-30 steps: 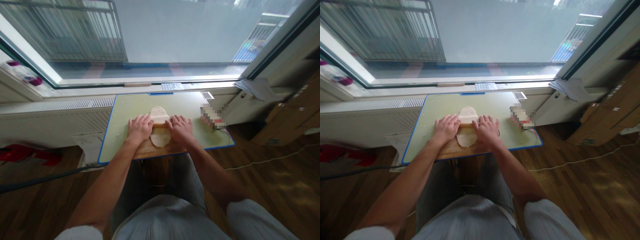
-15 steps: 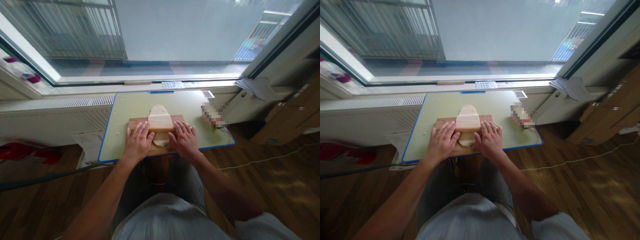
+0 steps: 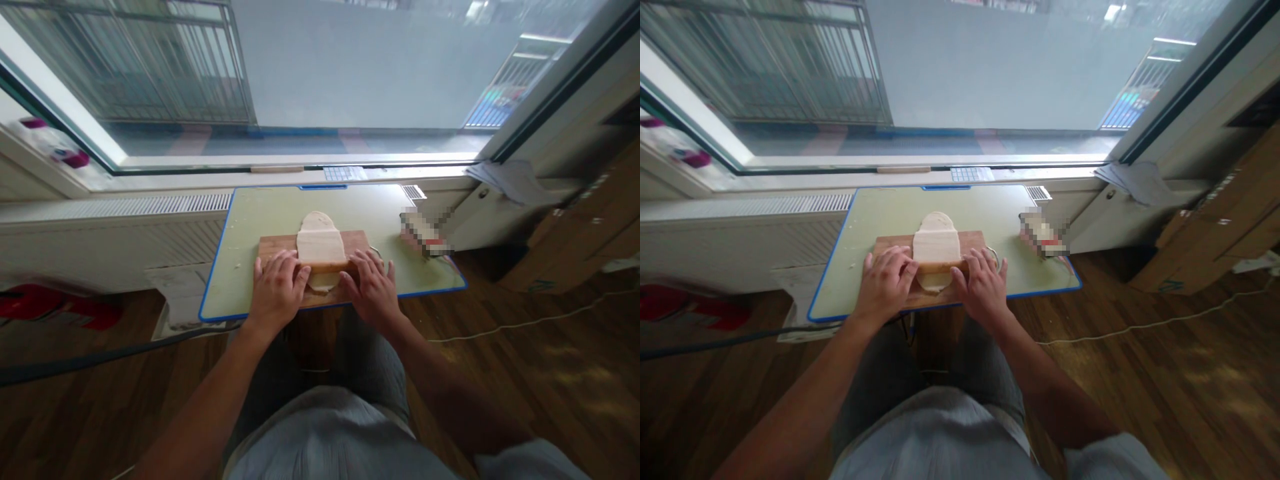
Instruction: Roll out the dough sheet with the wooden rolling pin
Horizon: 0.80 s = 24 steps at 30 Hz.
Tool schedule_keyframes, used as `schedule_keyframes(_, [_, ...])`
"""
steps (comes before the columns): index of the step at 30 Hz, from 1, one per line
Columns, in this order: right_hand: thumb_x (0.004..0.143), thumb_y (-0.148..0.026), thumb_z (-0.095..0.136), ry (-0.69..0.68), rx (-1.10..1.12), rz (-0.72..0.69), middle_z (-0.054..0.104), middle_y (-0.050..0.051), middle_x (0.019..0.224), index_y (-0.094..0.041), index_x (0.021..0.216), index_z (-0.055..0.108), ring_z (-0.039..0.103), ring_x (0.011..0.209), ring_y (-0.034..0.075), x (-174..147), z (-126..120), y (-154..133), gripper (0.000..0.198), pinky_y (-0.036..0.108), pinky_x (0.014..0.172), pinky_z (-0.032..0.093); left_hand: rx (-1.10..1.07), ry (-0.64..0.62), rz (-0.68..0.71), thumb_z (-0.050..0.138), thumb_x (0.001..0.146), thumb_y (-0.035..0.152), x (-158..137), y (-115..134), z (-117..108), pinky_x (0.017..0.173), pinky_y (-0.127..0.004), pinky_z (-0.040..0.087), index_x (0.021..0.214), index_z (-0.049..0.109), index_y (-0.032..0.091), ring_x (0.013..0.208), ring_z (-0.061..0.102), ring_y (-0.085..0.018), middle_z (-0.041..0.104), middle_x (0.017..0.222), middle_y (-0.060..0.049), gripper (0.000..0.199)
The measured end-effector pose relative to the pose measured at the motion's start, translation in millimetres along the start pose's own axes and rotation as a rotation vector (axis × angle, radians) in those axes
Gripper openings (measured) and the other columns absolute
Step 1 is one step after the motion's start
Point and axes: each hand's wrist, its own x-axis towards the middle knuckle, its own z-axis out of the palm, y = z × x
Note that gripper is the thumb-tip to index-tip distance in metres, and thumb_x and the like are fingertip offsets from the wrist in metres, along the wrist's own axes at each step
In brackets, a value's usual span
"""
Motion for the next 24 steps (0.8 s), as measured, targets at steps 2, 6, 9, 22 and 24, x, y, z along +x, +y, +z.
schedule_keyframes(2, [0.114, -0.050, 0.043, -0.012, 0.018, 0.055, 0.062, 0.012, 0.161, -0.024, 0.136, 0.070, 0.046, 0.156, 0.033, 16, 2, 2, 0.044, 0.072, 0.129, 0.023, 0.033, 0.031, -0.021, 0.040, 0.112, 0.044, 19, -1, 1, 0.132, -0.063, 0.027, 0.114, 0.072, 0.023, 0.146, 0.057, -0.030, 0.070, 0.150, -0.013, 0.038])
schedule_keyframes(6, [0.114, -0.050, 0.040, 0.002, -0.016, 0.128, 0.059, 0.012, 0.163, -0.024, 0.146, 0.067, 0.042, 0.159, 0.035, 35, 6, 5, 0.049, 0.078, 0.128, 0.020, 0.126, 0.050, -0.103, 0.044, 0.109, 0.042, 42, -7, 6, 0.126, -0.063, 0.036, 0.131, 0.070, 0.020, 0.145, 0.056, -0.036, 0.068, 0.151, -0.017, 0.041])
schedule_keyframes(9, [0.114, -0.050, 0.040, 0.012, -0.064, 0.117, 0.057, 0.012, 0.166, -0.023, 0.153, 0.063, 0.040, 0.160, 0.036, 32, 8, 7, 0.053, 0.077, 0.128, 0.020, 0.159, 0.001, -0.103, 0.040, 0.108, 0.041, 41, -10, 11, 0.127, -0.067, 0.035, 0.150, 0.063, 0.023, 0.152, 0.050, -0.037, 0.060, 0.162, -0.015, 0.051])
schedule_keyframes(22, [0.114, -0.046, 0.044, 0.104, -0.048, 0.025, 0.058, 0.015, 0.164, -0.020, 0.156, 0.058, 0.039, 0.161, 0.034, -27, 3, 11, 0.052, 0.066, 0.131, 0.023, 0.149, -0.041, -0.025, 0.030, 0.112, 0.047, -8, -7, 8, 0.126, -0.062, 0.039, 0.156, 0.063, 0.025, 0.156, 0.047, -0.036, 0.055, 0.167, -0.008, 0.059])
schedule_keyframes(24, [0.113, -0.046, 0.045, 0.120, -0.051, 0.020, 0.057, 0.015, 0.165, -0.020, 0.157, 0.057, 0.039, 0.161, 0.034, -33, 4, 11, 0.053, 0.065, 0.131, 0.024, 0.139, -0.034, -0.022, 0.029, 0.112, 0.047, -13, -7, 9, 0.126, -0.062, 0.039, 0.157, 0.061, 0.023, 0.157, 0.047, -0.036, 0.056, 0.167, -0.008, 0.060])
